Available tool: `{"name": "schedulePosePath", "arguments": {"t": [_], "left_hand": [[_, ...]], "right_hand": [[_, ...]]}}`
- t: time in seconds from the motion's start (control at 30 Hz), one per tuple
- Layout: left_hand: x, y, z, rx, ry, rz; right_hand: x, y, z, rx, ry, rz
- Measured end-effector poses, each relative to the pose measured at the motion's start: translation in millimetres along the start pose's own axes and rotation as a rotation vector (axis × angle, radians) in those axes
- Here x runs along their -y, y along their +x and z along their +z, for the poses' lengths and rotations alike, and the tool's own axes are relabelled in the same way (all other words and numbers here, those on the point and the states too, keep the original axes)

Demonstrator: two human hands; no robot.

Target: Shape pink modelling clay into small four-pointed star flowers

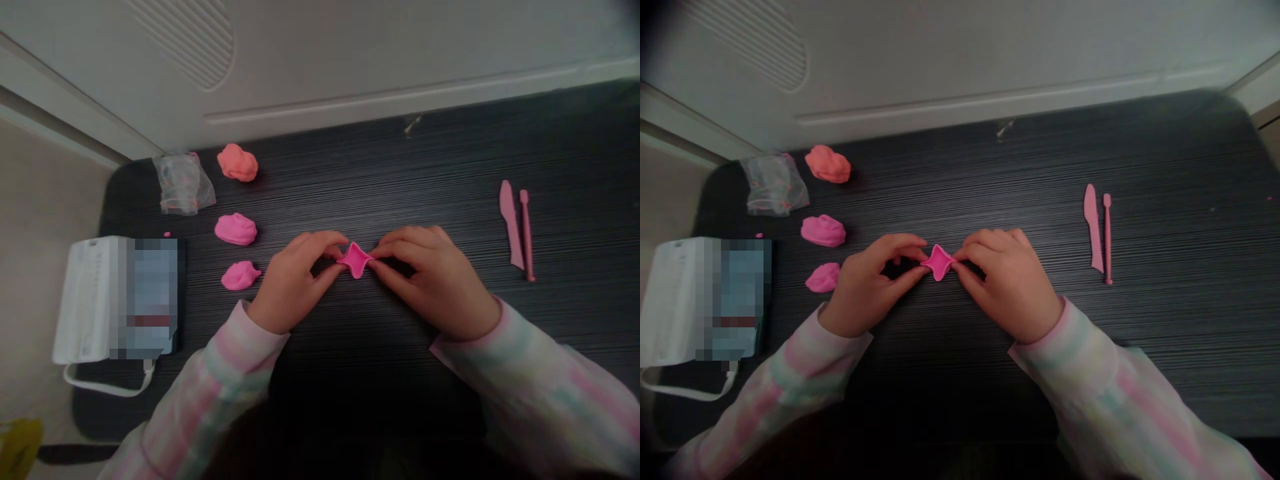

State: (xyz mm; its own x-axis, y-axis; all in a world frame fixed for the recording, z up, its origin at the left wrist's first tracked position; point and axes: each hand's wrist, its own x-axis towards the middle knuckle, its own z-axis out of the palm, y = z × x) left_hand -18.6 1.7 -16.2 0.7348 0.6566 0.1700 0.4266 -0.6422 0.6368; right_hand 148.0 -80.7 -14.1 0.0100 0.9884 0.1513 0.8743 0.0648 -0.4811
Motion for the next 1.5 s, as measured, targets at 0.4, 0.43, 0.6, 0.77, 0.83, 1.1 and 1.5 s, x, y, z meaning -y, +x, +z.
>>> {"name": "schedulePosePath", "arguments": {"t": [0.4, 0.43, 0.6, 0.77, 0.83, 1.1, 1.5], "left_hand": [[0, 2, -3.5, 0.041, 0.003, -0.007], [0, 2, -3.7, 0.042, 0.001, -0.003], [0, 3, -4.2, 0.051, -0.017, 0.021], [0, 4, -2.8, 0.021, 0.040, 0.045], [0, 4, -1.4, -0.008, 0.071, 0.045], [2, 2, -4.0, -0.066, 0.009, 0.016], [6, 1, -0.9, 0.036, 0.074, 0.160]], "right_hand": [[0, 1, 0, 0.017, 0.006, 0.005], [0, 1, 0, 0.015, 0.006, 0.008], [1, 1, -1, 0.016, 0.024, 0.019], [2, 0, -1, 0.016, 0.002, 0.035], [3, -1, -1, 0.024, -0.016, 0.033], [6, 0, -12, 0.063, 0.041, 0.014], [-3, 1, 0, 0.045, -0.008, -0.028]]}}
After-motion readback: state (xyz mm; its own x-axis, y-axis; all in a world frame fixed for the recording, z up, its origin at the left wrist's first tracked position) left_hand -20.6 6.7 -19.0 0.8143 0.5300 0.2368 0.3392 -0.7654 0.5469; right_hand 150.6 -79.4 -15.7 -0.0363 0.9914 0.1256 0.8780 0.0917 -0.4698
